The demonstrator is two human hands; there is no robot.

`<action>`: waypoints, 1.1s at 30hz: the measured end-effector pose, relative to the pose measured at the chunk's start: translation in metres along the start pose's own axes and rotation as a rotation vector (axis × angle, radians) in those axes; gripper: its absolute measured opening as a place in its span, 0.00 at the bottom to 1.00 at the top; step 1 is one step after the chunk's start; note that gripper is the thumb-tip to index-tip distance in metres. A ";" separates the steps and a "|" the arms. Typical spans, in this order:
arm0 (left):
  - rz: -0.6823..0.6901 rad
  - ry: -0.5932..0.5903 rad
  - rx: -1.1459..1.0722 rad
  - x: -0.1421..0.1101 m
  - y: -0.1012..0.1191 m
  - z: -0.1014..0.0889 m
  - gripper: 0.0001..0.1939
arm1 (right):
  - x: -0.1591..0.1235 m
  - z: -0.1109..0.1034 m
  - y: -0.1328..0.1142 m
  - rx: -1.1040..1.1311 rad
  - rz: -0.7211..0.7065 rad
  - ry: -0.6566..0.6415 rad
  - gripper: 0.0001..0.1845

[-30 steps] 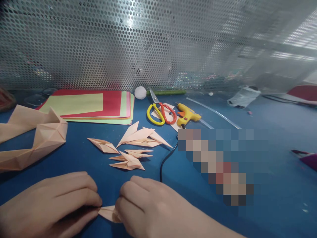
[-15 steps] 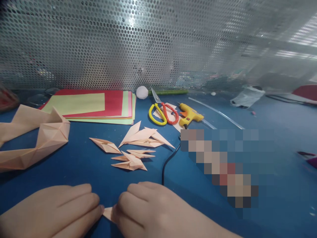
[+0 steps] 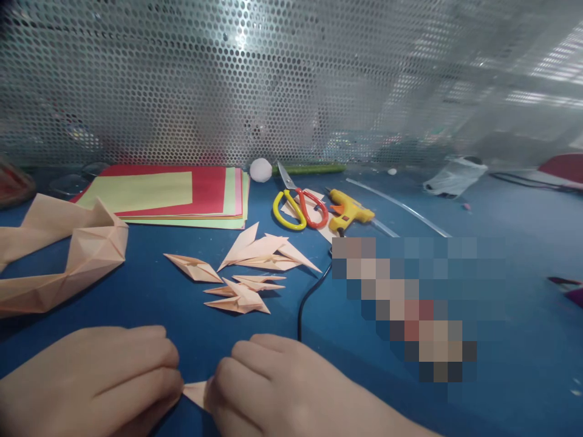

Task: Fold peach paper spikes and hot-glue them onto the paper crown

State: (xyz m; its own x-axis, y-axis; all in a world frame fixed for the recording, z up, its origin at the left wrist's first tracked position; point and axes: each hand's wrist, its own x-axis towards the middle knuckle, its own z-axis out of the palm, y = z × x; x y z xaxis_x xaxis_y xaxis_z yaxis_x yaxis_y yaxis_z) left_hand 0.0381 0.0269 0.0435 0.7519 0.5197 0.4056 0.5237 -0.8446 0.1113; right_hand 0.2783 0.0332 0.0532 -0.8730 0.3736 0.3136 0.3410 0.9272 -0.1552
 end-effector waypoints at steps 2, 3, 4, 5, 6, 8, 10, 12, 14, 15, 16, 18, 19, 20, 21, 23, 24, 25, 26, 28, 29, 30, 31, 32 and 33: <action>0.052 0.056 0.081 0.003 0.002 -0.006 0.22 | 0.001 0.000 0.000 -0.019 0.000 0.009 0.14; 0.085 0.058 0.096 0.005 0.003 -0.009 0.21 | 0.002 0.000 0.000 -0.019 0.008 0.017 0.14; 0.126 0.070 0.123 0.006 0.003 -0.012 0.20 | 0.002 0.000 0.000 -0.013 0.009 0.019 0.15; 0.131 0.059 0.133 0.007 0.003 -0.015 0.19 | 0.003 0.000 0.000 -0.004 0.015 0.016 0.15; 0.170 0.045 0.126 0.007 0.002 -0.016 0.18 | 0.003 0.001 0.000 0.003 0.021 0.009 0.15; 0.184 0.016 0.130 0.008 0.000 -0.017 0.18 | 0.003 0.000 0.001 0.004 0.011 -0.002 0.15; 0.147 -0.026 0.120 0.008 -0.001 -0.015 0.19 | 0.004 -0.001 0.003 0.036 0.016 -0.004 0.15; 0.069 -0.087 0.059 0.010 0.000 -0.014 0.20 | 0.004 -0.003 0.004 0.134 0.065 -0.006 0.14; -0.042 -0.128 -0.059 0.013 0.000 -0.013 0.17 | 0.004 -0.004 0.005 0.250 0.141 -0.020 0.12; -0.092 -0.142 -0.129 0.015 0.001 -0.012 0.14 | 0.004 -0.003 0.005 0.269 0.156 -0.012 0.10; -0.141 -0.143 -0.188 0.016 0.001 -0.012 0.12 | 0.003 -0.002 0.004 0.268 0.175 -0.008 0.09; -0.202 -0.136 -0.271 0.018 0.000 -0.012 0.10 | 0.001 0.004 0.001 0.236 0.185 0.019 0.09; -0.220 -0.141 -0.294 0.019 0.000 -0.011 0.09 | 0.000 0.008 0.000 0.232 0.194 0.047 0.11; -0.246 -0.140 -0.305 0.019 0.000 -0.011 0.09 | -0.001 0.012 -0.001 0.245 0.214 0.075 0.13; -0.270 -0.147 -0.315 0.019 0.000 -0.012 0.09 | -0.001 0.015 -0.002 0.282 0.238 0.115 0.15; -0.314 -0.167 -0.341 0.018 0.000 -0.012 0.08 | -0.001 0.020 -0.004 0.415 0.320 0.150 0.14; -0.332 -0.170 -0.354 0.017 0.001 -0.012 0.08 | 0.000 0.021 -0.004 0.486 0.358 0.156 0.12; -0.344 -0.168 -0.366 0.017 0.001 -0.012 0.08 | 0.002 0.021 -0.004 0.544 0.391 0.158 0.10; -0.352 -0.165 -0.373 0.017 0.001 -0.012 0.08 | 0.003 0.021 -0.004 0.581 0.419 0.161 0.09; -0.361 -0.143 -0.374 0.017 0.002 -0.010 0.08 | 0.004 0.020 -0.004 0.602 0.440 0.172 0.09; -0.359 -0.133 -0.370 0.017 0.003 -0.010 0.08 | 0.003 0.021 -0.005 0.590 0.439 0.179 0.09; -0.362 -0.129 -0.357 0.018 0.004 -0.009 0.08 | 0.003 0.021 -0.006 0.564 0.434 0.184 0.09; -0.349 -0.112 -0.346 0.018 0.006 -0.008 0.08 | 0.001 0.022 -0.007 0.528 0.420 0.187 0.09; -0.330 -0.099 -0.329 0.017 0.007 -0.007 0.09 | -0.001 0.024 -0.008 0.482 0.398 0.185 0.09; -0.310 -0.088 -0.297 0.016 0.009 -0.006 0.09 | -0.003 0.026 -0.009 0.431 0.378 0.182 0.10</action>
State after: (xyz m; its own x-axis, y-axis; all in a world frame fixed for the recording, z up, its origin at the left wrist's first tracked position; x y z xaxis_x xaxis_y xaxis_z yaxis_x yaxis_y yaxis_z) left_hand 0.0523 0.0267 0.0564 0.6149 0.7529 0.2348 0.6020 -0.6404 0.4770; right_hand 0.2686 0.0234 0.0296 -0.6320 0.7095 0.3117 0.4113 0.6480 -0.6411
